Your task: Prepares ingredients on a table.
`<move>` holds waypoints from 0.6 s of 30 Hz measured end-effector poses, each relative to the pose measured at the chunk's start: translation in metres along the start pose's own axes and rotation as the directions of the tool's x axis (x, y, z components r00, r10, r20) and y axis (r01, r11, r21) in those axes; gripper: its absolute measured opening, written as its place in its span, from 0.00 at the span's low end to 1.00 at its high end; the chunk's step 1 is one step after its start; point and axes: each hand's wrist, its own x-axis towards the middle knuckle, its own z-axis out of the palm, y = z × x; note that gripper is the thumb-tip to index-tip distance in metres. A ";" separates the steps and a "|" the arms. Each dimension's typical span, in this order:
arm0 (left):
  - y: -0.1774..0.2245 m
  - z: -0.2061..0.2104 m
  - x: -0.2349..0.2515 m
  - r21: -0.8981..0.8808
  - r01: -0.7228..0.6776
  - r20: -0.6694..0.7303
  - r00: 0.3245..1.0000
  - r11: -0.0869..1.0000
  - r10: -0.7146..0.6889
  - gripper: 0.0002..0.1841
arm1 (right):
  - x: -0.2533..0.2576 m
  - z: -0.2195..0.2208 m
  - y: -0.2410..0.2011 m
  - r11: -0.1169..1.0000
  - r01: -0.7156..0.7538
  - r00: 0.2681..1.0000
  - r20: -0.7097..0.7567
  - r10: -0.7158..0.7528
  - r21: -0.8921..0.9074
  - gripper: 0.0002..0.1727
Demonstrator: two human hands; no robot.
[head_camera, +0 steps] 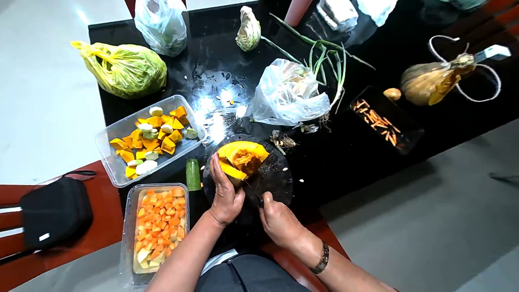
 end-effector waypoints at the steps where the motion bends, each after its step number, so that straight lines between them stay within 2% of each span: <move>1: 0.000 0.000 -0.002 0.012 -0.003 -0.008 1.000 1.000 0.003 0.60 | -0.001 0.003 -0.001 1.000 0.002 1.000 -0.029 -0.003 -0.031 0.14; 2: 0.000 -0.001 -0.002 0.028 -0.001 -0.013 1.000 1.000 0.002 0.58 | -0.002 0.006 -0.001 1.000 0.011 0.999 -0.050 -0.011 -0.017 0.14; 4: 0.002 -0.004 0.004 0.044 0.016 -0.003 1.000 0.999 -0.016 0.55 | -0.001 0.008 0.002 0.987 0.038 0.998 -0.047 -0.031 0.154 0.15; 7: 0.005 -0.010 0.019 0.029 0.044 0.084 0.995 0.999 -0.046 0.52 | 0.000 -0.001 0.011 0.847 -0.040 0.994 0.110 -0.022 0.530 0.16; 8: 0.005 -0.012 0.021 0.031 0.033 0.104 0.994 0.999 -0.036 0.51 | -0.003 -0.006 0.015 0.793 -0.085 0.986 0.168 -0.022 0.604 0.15; 11: -0.001 -0.015 0.022 0.048 0.002 0.116 0.993 0.999 -0.008 0.50 | -0.020 -0.026 0.024 0.770 -0.095 0.979 0.199 -0.042 0.631 0.22; 12: -0.002 -0.016 0.020 0.052 0.004 0.109 0.994 0.999 -0.009 0.50 | -0.028 -0.031 0.026 0.778 -0.054 0.986 0.155 -0.056 0.626 0.24; 14: -0.002 -0.016 0.016 0.055 0.025 0.097 0.995 0.998 -0.030 0.50 | -0.042 -0.033 0.030 0.776 0.084 0.996 -0.035 -0.080 0.626 0.27; 16: 0.001 -0.013 0.014 0.051 0.040 0.082 0.996 0.998 -0.044 0.50 | -0.046 -0.036 0.036 0.761 0.215 0.966 -0.249 -0.072 0.613 0.25; 18: 0.003 -0.009 0.014 0.050 0.045 0.057 0.997 0.998 -0.047 0.50 | -0.041 -0.042 0.045 0.805 0.290 0.917 -0.390 -0.079 0.517 0.21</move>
